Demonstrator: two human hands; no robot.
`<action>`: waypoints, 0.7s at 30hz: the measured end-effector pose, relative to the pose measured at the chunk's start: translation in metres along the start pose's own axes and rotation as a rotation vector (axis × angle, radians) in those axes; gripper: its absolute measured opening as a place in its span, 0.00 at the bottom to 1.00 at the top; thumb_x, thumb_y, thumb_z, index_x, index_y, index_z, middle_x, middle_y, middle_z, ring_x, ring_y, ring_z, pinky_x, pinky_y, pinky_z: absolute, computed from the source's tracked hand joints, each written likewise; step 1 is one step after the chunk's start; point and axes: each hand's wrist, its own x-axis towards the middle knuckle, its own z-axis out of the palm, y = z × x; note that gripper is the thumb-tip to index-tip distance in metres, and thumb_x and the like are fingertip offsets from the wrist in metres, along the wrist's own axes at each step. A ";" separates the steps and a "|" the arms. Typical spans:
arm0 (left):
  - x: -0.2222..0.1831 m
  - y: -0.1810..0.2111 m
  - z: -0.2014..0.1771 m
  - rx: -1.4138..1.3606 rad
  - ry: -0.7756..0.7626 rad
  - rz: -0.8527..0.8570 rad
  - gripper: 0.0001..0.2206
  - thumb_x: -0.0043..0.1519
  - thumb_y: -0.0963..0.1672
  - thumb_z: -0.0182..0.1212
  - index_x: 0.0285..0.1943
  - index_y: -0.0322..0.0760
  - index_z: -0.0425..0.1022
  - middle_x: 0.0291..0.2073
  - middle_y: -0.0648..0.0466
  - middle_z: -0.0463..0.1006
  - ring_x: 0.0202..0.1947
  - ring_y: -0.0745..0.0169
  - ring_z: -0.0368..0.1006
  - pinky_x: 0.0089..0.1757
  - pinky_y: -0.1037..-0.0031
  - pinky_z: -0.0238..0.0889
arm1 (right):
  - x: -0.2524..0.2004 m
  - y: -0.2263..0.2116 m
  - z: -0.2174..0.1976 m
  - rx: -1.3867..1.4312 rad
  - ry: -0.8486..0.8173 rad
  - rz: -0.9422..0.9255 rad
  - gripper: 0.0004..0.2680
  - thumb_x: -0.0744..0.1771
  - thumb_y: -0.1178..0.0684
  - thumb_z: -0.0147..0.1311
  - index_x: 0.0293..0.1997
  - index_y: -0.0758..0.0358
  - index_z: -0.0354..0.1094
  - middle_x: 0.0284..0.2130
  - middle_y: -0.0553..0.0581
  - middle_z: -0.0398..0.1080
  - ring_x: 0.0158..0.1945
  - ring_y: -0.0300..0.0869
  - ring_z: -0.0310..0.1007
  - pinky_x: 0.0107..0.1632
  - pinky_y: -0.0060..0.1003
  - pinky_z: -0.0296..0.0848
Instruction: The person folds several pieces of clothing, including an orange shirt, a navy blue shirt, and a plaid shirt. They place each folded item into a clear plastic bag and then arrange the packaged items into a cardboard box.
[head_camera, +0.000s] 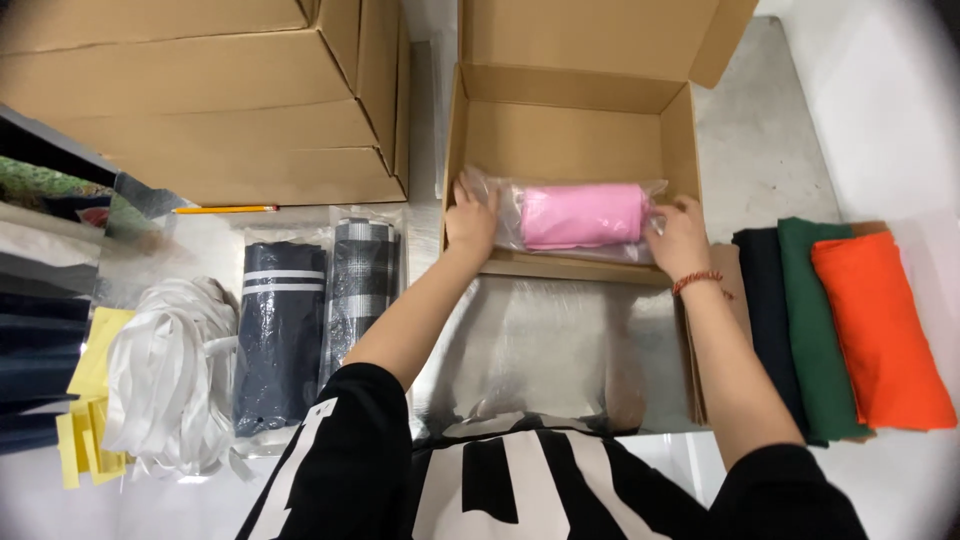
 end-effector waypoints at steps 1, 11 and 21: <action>0.006 0.007 0.014 0.076 -0.112 -0.030 0.25 0.76 0.45 0.46 0.84 0.59 0.54 0.79 0.22 0.41 0.80 0.21 0.34 0.55 0.63 0.70 | -0.012 -0.027 -0.023 0.033 0.073 -0.013 0.19 0.65 0.53 0.67 0.64 0.62 0.75 0.71 0.75 0.58 0.74 0.66 0.58 0.74 0.57 0.60; -0.086 -0.028 -0.046 -0.226 0.535 0.076 0.24 0.62 0.44 0.72 0.69 0.43 0.78 0.82 0.33 0.39 0.80 0.31 0.46 0.73 0.56 0.50 | -0.004 -0.095 -0.030 -0.138 -0.328 -0.043 0.23 0.70 0.31 0.50 0.77 0.31 0.59 0.81 0.53 0.45 0.81 0.59 0.43 0.70 0.82 0.47; -0.386 -0.157 0.048 -0.527 0.894 -0.761 0.18 0.58 0.43 0.72 0.57 0.54 0.78 0.59 0.52 0.69 0.62 0.46 0.66 0.57 0.56 0.58 | -0.019 -0.334 -0.013 0.565 -0.165 -0.695 0.14 0.72 0.55 0.59 0.67 0.62 0.72 0.64 0.68 0.68 0.69 0.64 0.65 0.68 0.59 0.63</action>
